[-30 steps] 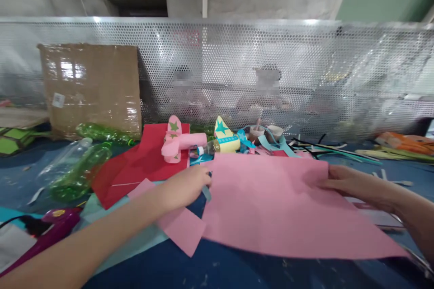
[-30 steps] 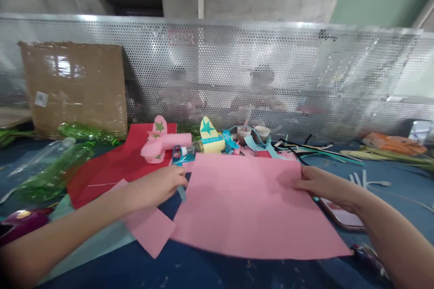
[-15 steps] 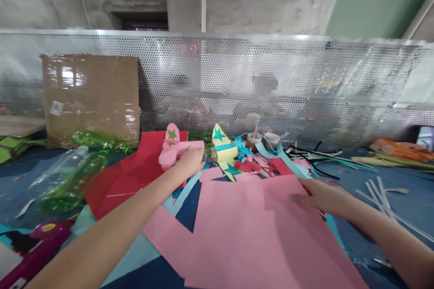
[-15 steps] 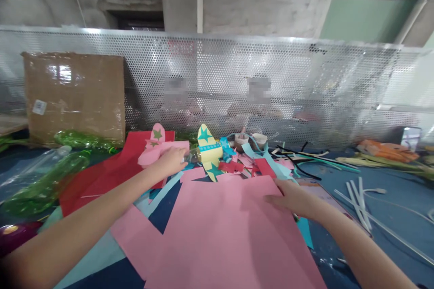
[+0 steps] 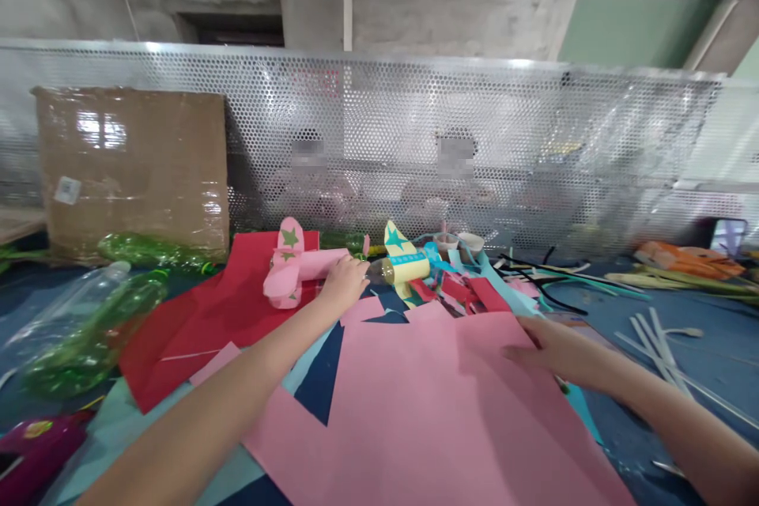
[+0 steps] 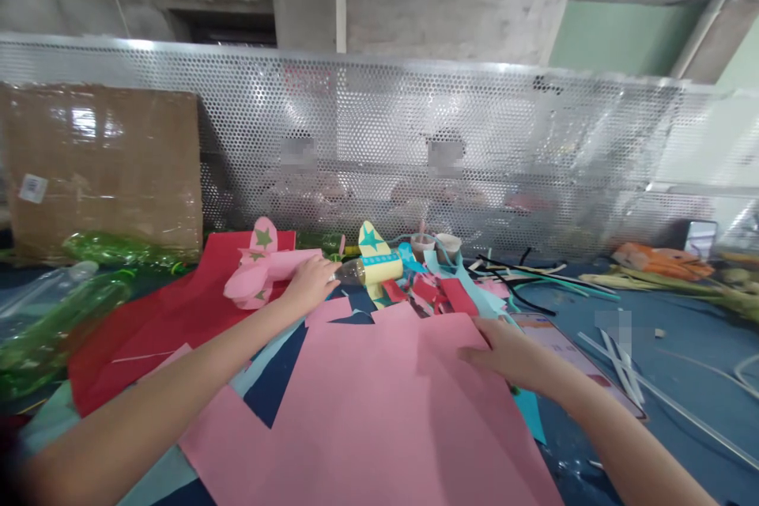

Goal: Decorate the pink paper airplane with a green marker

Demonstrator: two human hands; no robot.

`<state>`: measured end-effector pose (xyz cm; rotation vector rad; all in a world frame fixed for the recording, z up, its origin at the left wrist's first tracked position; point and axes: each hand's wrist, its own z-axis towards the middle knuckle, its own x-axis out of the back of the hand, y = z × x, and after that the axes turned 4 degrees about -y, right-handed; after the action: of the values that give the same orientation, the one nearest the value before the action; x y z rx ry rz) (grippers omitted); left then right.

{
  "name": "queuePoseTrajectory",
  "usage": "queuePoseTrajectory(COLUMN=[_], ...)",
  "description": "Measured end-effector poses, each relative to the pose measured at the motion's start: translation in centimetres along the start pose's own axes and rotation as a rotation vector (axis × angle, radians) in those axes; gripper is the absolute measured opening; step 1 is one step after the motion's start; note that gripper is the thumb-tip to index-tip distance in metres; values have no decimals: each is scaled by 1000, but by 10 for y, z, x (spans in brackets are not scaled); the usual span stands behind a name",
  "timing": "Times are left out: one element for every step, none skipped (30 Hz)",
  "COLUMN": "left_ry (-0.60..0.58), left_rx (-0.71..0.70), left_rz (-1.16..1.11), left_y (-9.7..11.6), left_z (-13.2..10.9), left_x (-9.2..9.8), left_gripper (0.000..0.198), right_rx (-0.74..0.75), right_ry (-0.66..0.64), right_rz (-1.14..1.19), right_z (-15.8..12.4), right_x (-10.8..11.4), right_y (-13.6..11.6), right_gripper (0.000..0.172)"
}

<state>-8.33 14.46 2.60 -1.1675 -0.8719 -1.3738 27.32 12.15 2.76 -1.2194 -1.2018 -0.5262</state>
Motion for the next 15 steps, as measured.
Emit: queuePoseTrajectory(left_ry=[5, 9, 15, 23, 35, 49, 64, 75, 78, 71, 53, 25, -9, -44, -79], left_rx=[-9, -17, -26, -30, -29, -21, -4, 20, 48, 75, 95, 108, 118, 125, 130], left_rz=[-8, -18, -28, -38, -47, -55, -58, -58, -55, -49, -42, -35, -29, -23, -18], left_y=[2, 3, 4, 3, 2, -1, -5, -10, -16, -21, -27, -32, -37, -41, -45], left_z=[3, 6, 9, 12, 15, 18, 21, 24, 26, 29, 31, 34, 35, 37, 38], left_x=[-2, -3, -3, -3, -2, 0, 2, 4, 6, 7, 9, 9, 10, 10, 11], left_gripper=[32, 32, 33, 32, 32, 32, 31, 32, 32, 32, 32, 33, 33, 33, 33], right_rx=[5, 12, 21, 26, 23, 13, 0, -8, -11, -14, -19, -23, -28, -31, -29], right_ry=[6, 11, 16, 21, 24, 25, 22, 17, 9, -1, -13, -22, -22, -14, -2], right_rz=[3, 10, 18, 22, 15, -1, -23, -43, -60, -71, -74, -69, -62, -56, -53], right_z=[0, 0, 0, 0, 0, 0, 0, -1, -2, -3, -3, -4, -4, -5, -5], right_x=[-1, -1, -2, -2, -2, -2, -2, -1, -1, -1, -1, -1, -1, -2, -2], right_y=[1, 2, 3, 4, 4, 3, 2, 0, -2, -3, -5, -5, -6, -6, -6], right_gripper=[27, 29, 30, 31, 31, 31, 30, 30, 31, 31, 32, 33, 33, 32, 31])
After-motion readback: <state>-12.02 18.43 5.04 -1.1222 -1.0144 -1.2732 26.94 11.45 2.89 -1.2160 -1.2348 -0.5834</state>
